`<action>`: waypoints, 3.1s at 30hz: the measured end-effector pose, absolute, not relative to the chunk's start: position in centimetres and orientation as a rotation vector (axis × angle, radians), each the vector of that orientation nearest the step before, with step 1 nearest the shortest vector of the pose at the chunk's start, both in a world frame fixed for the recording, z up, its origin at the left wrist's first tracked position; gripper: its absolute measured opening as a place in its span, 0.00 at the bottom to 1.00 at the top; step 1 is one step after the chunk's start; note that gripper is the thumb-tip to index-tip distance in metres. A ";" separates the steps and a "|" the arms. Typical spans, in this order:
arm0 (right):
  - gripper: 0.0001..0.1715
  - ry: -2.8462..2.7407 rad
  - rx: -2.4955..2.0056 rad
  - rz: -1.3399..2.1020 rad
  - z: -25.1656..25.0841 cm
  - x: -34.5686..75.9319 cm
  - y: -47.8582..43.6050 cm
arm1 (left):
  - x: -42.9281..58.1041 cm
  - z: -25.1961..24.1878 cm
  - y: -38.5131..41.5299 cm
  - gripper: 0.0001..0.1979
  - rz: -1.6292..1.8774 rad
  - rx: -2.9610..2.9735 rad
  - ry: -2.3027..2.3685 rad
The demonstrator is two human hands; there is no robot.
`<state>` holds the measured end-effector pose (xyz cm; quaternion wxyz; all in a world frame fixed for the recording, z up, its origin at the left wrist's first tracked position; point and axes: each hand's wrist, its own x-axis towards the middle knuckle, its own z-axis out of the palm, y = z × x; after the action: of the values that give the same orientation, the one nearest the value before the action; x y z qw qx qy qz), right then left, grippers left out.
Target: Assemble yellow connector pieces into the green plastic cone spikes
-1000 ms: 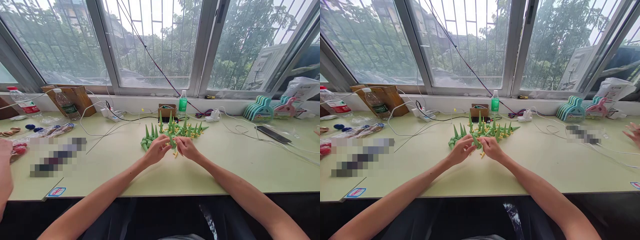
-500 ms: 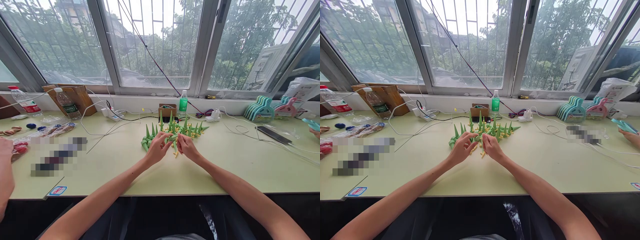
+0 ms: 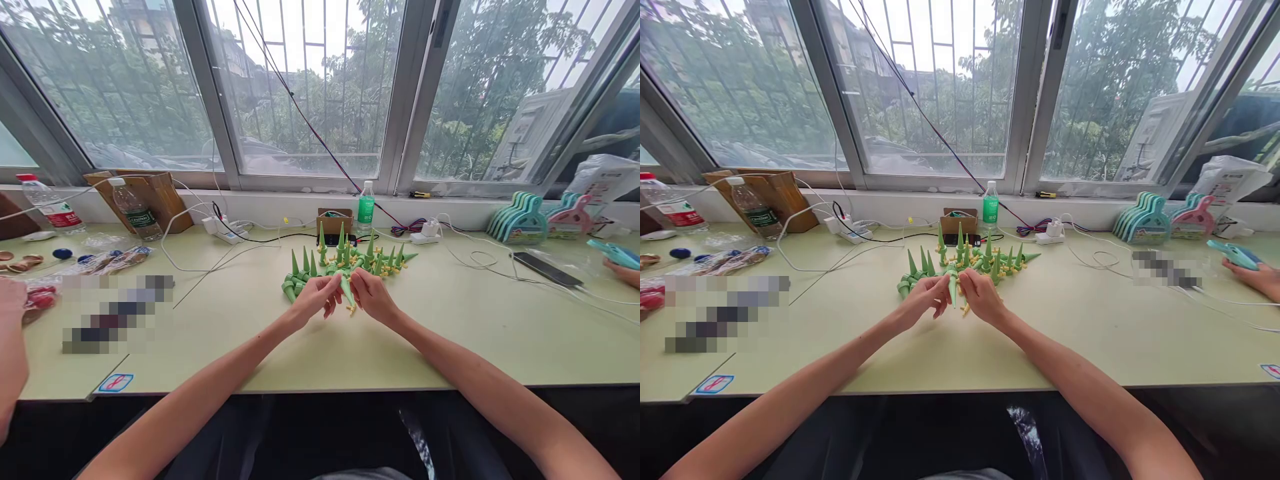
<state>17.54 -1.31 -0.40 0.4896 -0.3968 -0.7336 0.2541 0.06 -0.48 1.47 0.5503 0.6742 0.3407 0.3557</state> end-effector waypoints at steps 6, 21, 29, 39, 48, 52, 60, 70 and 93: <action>0.24 -1.815 -0.945 0.591 -0.7 17.6 -1.1 | -0.1 1.1 -0.1 0.22 0.823 1.533 0.746; 0.27 -1.805 -0.903 0.708 -0.8 17.4 -1.1 | -0.4 0.6 -0.1 0.18 1.002 1.775 0.801; 0.30 -1.770 -0.917 0.771 -0.6 17.3 -1.2 | -0.2 0.5 -0.2 0.18 1.035 1.849 0.936; 0.35 -1.758 -0.944 0.800 -0.8 17.3 -1.1 | -0.2 0.3 0.1 0.18 1.044 1.828 0.928; 0.31 -1.673 -0.930 0.844 -1.1 17.0 -0.9 | -0.2 1.0 0.0 0.20 1.027 1.762 0.823; 0.30 -1.659 -0.932 0.800 -0.8 17.1 -1.1 | -0.3 1.0 0.0 0.21 1.028 1.677 0.822; 0.27 -1.804 -0.935 0.647 -0.3 17.3 -1.4 | -0.3 1.0 0.5 0.25 0.786 1.362 0.802; 0.22 -1.877 -0.886 0.691 -0.7 17.3 -1.1 | -0.6 0.9 0.6 0.20 0.715 1.249 0.656; 0.13 -1.977 -0.892 0.682 -1.6 17.8 -0.6 | -0.9 0.8 0.6 0.19 0.913 1.598 0.731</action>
<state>17.82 -0.56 -1.60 0.4203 -0.3559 -0.7890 0.2722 -0.94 0.65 0.81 0.5486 0.6747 0.3086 0.3855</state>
